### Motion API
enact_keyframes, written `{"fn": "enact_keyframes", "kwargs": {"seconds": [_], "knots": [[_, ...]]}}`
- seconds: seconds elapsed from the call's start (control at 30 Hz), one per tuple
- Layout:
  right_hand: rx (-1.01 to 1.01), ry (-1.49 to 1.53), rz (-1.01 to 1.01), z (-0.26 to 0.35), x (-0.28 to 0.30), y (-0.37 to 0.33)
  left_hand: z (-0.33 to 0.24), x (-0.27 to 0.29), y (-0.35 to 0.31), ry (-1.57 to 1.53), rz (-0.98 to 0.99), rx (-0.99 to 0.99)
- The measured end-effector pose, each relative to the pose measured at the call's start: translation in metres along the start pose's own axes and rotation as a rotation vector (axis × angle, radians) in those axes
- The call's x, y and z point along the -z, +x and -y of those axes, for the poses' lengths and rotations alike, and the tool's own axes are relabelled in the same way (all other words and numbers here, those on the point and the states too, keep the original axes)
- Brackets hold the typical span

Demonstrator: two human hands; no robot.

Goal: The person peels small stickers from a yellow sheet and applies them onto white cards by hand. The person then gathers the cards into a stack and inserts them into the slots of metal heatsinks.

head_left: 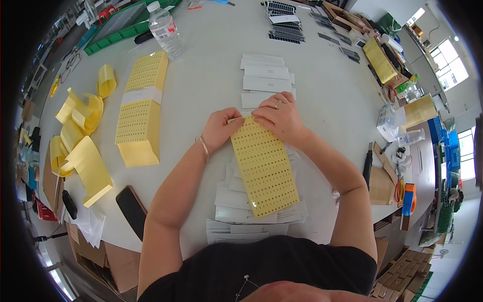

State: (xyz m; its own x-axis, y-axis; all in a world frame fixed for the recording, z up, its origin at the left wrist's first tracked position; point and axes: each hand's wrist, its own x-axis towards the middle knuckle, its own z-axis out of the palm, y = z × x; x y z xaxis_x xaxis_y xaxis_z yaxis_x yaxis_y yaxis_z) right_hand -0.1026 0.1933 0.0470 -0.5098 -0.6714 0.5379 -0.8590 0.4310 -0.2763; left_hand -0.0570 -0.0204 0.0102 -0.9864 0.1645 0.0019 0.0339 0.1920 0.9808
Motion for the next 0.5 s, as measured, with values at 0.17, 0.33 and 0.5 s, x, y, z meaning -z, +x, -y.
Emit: {"fn": "enact_keyframes", "kwargs": {"seconds": [0.17,0.33,0.5], "knots": [[0.172,-0.158,-0.031,0.008,0.0,0.001,0.003,0.0,0.0,-0.053,-0.003,0.001],[-0.208,0.195,-0.015,-0.022,0.008,0.015,-0.001,-0.001,0.0,0.022,-0.006,-0.021],[-0.41,0.121,-0.025,-0.089,0.016,0.025,-0.003,-0.002,0.0,0.037,-0.006,-0.011]]}}
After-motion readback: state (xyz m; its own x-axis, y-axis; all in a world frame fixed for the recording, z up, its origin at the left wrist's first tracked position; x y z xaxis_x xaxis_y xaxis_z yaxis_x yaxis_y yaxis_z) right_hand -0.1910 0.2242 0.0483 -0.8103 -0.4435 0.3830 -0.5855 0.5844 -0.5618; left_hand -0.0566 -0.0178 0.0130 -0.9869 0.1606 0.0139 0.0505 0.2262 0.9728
